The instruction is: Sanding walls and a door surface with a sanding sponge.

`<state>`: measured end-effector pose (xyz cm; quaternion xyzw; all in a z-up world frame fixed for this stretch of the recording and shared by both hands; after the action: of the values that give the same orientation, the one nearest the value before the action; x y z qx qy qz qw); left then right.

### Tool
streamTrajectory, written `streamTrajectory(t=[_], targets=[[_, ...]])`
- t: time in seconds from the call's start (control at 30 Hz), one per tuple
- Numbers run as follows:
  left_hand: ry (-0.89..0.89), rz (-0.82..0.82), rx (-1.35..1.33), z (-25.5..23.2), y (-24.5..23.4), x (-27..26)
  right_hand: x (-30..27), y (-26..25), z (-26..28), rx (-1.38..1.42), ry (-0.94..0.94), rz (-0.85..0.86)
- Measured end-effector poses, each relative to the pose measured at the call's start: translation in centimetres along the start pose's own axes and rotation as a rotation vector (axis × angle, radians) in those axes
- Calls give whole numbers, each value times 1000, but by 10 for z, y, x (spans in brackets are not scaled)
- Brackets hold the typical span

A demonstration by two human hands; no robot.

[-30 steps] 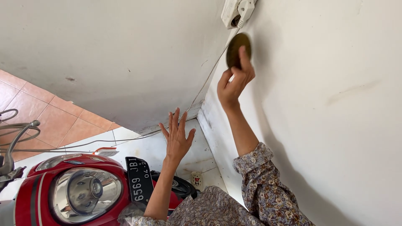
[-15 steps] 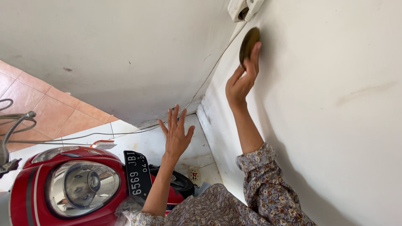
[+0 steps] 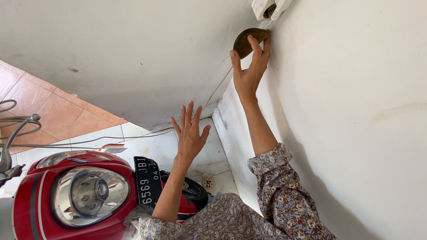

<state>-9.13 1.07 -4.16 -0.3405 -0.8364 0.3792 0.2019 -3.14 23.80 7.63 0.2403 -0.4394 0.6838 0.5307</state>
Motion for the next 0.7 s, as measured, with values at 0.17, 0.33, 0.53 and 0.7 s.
streamTrajectory(t=[0.17, 0.33, 0.53, 0.7], targets=[[10, -8, -3, -11, -9, 6, -1, 11, -21, -111, -31, -174], [-26, 21, 7, 0, -2, 4, -8, 17, -39, -221, 30, -192], [-25, 3, 24, 12, 3, -1, -49, 21, -36, -274, -28, -171], [-58, 28, 34, 18, 7, -3, -116, 45, -51, -208, 109, 112]])
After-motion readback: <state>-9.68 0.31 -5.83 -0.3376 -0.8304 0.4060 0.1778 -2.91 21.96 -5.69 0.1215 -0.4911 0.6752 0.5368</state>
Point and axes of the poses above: each hand's wrist, its own x-axis towards the middle knuckle, its own y-axis out of the palm, z = x × y, the point moved 7 cm from there along x, towards the middle knuckle, and after that the axes turned 11 degrees about -y, right-handed, at the moved point
